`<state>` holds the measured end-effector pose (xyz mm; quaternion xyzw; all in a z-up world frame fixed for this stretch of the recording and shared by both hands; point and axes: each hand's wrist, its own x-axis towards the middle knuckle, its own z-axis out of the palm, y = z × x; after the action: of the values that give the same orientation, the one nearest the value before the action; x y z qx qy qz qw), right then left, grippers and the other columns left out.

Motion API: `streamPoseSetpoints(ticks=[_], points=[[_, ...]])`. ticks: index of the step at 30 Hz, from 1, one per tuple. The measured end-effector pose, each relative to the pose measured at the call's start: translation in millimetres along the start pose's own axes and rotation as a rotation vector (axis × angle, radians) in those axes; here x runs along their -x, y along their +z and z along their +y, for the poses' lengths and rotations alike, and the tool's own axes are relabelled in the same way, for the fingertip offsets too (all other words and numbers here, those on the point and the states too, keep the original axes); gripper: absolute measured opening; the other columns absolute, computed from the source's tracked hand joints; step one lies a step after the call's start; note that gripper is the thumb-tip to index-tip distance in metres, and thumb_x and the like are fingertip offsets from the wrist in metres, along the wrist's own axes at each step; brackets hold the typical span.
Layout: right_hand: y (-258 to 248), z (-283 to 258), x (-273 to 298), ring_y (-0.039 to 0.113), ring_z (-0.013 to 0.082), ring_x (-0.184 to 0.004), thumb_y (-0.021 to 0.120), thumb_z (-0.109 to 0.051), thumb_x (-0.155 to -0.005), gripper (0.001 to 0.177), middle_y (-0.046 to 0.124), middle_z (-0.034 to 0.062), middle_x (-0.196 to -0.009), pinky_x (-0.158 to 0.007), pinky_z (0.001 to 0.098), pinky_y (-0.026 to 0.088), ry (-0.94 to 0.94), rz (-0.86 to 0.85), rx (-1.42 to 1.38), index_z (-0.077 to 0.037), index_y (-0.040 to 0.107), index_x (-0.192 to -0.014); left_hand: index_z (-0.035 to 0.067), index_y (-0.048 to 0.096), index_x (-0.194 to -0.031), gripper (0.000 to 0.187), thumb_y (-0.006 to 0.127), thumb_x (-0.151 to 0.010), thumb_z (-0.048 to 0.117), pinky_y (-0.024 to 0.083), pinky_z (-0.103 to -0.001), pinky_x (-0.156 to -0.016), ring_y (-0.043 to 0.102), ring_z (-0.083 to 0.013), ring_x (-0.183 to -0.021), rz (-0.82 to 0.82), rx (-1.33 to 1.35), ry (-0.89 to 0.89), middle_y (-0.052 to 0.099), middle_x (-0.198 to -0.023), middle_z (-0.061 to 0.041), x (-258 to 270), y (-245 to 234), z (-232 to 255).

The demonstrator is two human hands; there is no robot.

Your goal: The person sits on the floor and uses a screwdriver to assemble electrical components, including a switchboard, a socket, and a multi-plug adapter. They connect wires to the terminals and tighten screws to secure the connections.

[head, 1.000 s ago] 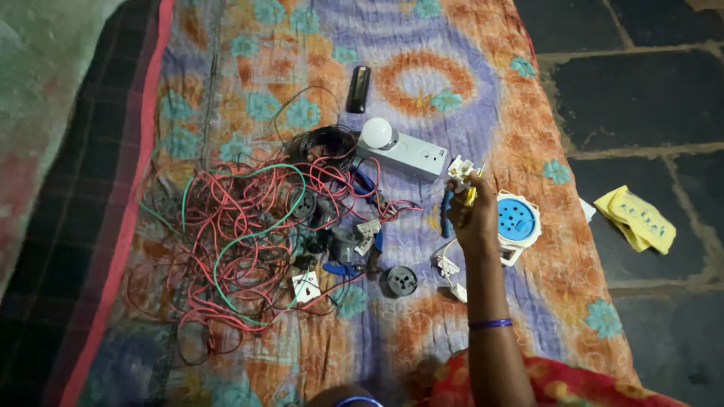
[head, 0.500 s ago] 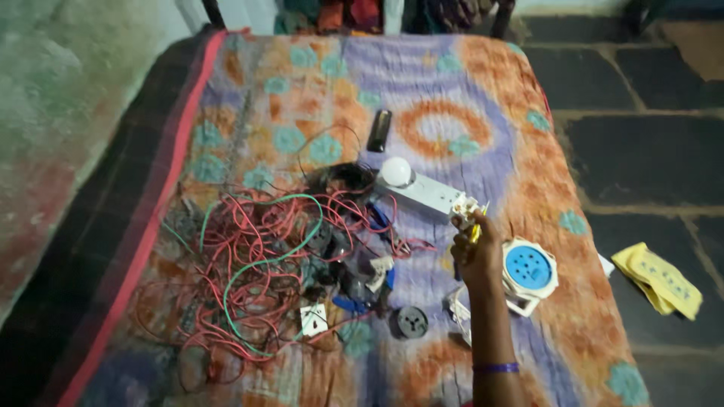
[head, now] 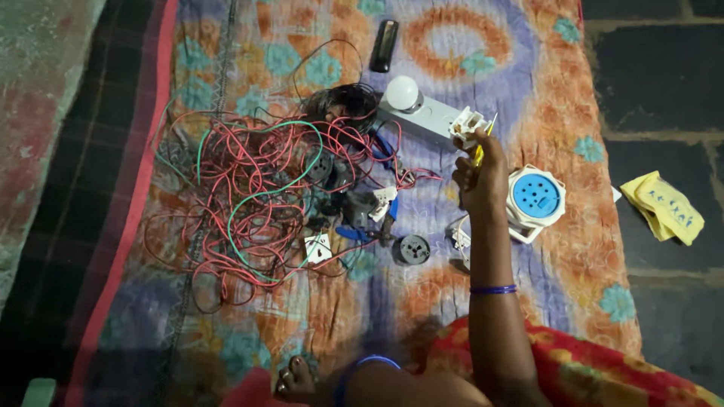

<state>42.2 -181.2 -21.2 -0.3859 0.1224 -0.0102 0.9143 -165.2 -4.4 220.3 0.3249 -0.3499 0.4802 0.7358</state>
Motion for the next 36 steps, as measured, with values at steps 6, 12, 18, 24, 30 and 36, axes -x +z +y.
streamPoseSetpoints(ticks=[6,12,18,24,30,36], points=[[-6,-5,-7,0.04,0.0074,-0.049,0.067,-0.03,-0.094,0.02,0.056,-0.0006,-0.083,-0.04,0.0229,0.027,-0.042,0.1,0.065,-0.016,0.055,-0.099,0.009,0.054,-0.121,0.019,0.06,-0.103,0.01,0.041,-0.023,-0.053,0.049,-0.0074,-0.064,0.208,-0.107,-0.223,0.058,-0.093,-0.004,34,-25,-98],[-59,22,-46,0.04,0.0113,-0.045,0.065,-0.031,-0.096,0.02,0.048,0.0026,-0.074,-0.038,0.0262,0.03,-0.066,0.073,0.195,-0.014,0.055,-0.098,0.005,0.062,-0.121,0.025,0.068,-0.1,0.016,0.05,-0.026,-0.064,0.061,-0.0114,-0.073,0.091,-0.85,-0.876,0.068,-0.09,-0.007,172,-135,-254],[-77,37,-87,0.04,0.0079,-0.045,0.066,-0.029,-0.096,0.02,0.054,0.0013,-0.078,-0.038,0.0244,0.029,0.136,0.177,0.166,-0.013,0.055,-0.098,0.005,0.065,-0.121,0.031,0.068,-0.092,0.014,0.057,-0.03,-0.069,0.071,-0.0154,-0.076,-0.093,-0.785,-1.121,0.072,-0.091,-0.007,288,-210,-323],[-75,43,-117,0.039,0.0086,-0.048,0.073,-0.021,-0.085,0.026,0.059,-0.0006,-0.083,-0.039,0.0255,0.027,-0.03,0.123,0.405,-0.012,0.061,-0.107,0.003,0.066,-0.133,0.039,0.068,-0.095,0.012,0.052,-0.027,-0.067,0.067,-0.0139,-0.076,-0.182,-0.633,-1.151,0.074,-0.091,-0.009,302,-245,-391],[-80,64,-166,0.066,0.0136,-0.094,0.09,-0.003,-0.075,0.046,0.069,0.0025,-0.103,-0.082,0.0278,0.054,-0.557,0.113,0.791,-0.005,0.066,-0.114,0.004,0.061,-0.139,0.049,0.068,-0.091,0.011,0.055,-0.026,-0.067,0.067,-0.0113,-0.086,-0.079,-0.509,-1.357,0.073,-0.113,-0.009,296,-250,-401],[-65,71,-179,0.07,0.0232,-0.108,0.087,-0.002,-0.071,0.054,0.073,0.01,-0.114,-0.094,0.0352,0.054,-0.789,0.124,1.084,-0.004,0.063,-0.12,0.001,0.045,-0.152,0.063,0.067,-0.094,0.01,0.05,-0.031,-0.099,0.061,-0.0197,-0.124,-0.046,-0.358,-1.402,0.058,-0.147,-0.018,294,-254,-406]])
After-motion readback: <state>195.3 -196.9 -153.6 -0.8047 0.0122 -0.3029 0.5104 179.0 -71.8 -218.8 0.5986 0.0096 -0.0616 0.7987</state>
